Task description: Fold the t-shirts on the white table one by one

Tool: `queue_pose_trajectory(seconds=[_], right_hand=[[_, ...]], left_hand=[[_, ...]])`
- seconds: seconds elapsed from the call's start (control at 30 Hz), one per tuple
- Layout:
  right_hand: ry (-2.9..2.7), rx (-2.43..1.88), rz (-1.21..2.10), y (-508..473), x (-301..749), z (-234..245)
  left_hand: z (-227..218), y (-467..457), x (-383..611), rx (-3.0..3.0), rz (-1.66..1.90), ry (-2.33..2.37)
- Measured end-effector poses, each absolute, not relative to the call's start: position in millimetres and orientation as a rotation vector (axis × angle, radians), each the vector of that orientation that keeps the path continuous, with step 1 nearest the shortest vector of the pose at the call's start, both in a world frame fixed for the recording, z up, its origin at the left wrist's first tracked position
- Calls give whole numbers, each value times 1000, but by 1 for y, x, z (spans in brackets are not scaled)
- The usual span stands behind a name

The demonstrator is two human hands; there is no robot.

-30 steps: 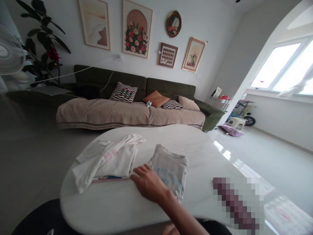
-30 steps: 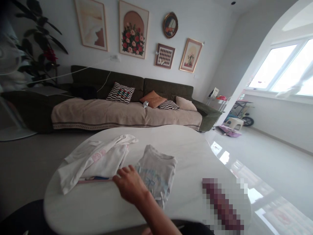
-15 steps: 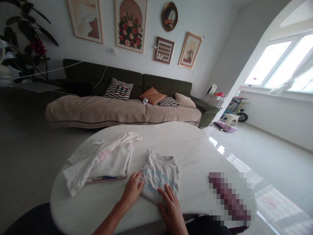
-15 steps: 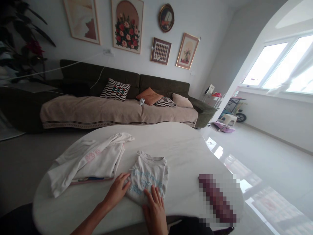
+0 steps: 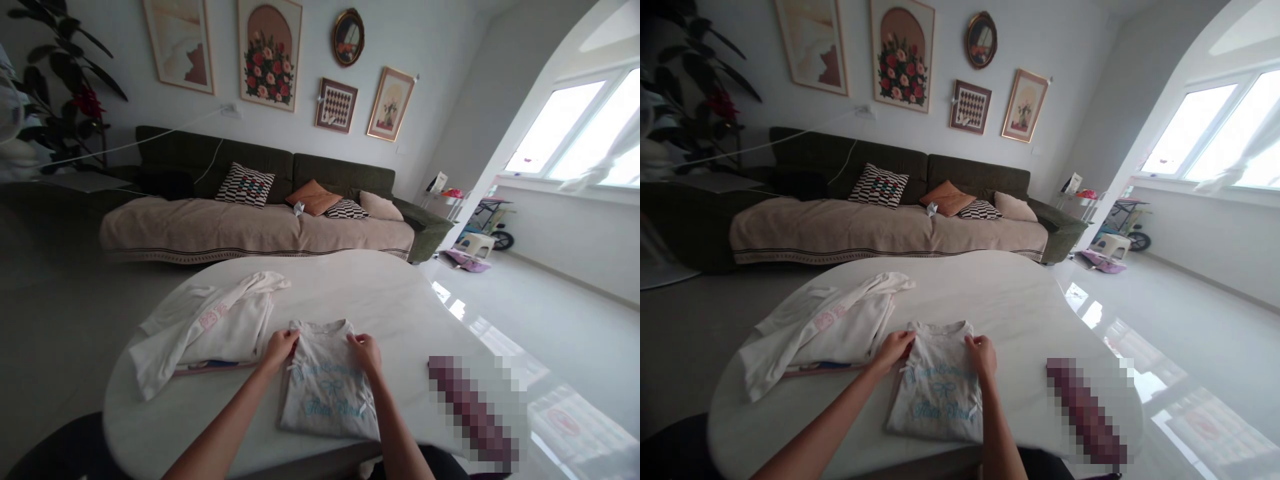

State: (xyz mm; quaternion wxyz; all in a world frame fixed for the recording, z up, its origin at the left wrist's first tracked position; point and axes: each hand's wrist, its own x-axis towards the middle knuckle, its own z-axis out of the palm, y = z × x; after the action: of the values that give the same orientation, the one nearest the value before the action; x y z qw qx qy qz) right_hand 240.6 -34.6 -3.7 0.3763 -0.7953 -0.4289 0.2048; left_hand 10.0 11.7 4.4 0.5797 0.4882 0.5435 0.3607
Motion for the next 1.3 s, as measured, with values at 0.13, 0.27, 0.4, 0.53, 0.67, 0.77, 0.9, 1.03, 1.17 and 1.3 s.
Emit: queue_pose_trajectory(seconds=[0.13,0.27,0.4,0.53,0.67,0.77,0.9,1.03,1.17,1.3], right_hand=[[-1037,-1956,601,-33,241,-4],[-928,-1840,690,-39,246,-2],[-819,-1762,800,-42,248,-1],[-760,-1730,899,-43,248,-1],[-748,-1734,922,-43,248,-5],[-753,-1738,899,-44,247,-8],[-778,-1719,901,-46,246,-10],[-783,-1674,931,-46,248,-8],[-760,-1613,985,-47,247,-5],[-766,-1558,1031,-50,242,-3]], left_hand=[[15,21,15,1111,843,1227],[28,25,15,1059,798,1126],[32,31,20,961,696,1020],[25,35,25,874,655,994],[14,32,29,840,664,1041],[8,27,32,845,721,1093],[7,22,33,849,774,1115],[14,19,26,855,773,1071],[20,13,18,888,724,1023],[22,4,18,948,708,1060]])
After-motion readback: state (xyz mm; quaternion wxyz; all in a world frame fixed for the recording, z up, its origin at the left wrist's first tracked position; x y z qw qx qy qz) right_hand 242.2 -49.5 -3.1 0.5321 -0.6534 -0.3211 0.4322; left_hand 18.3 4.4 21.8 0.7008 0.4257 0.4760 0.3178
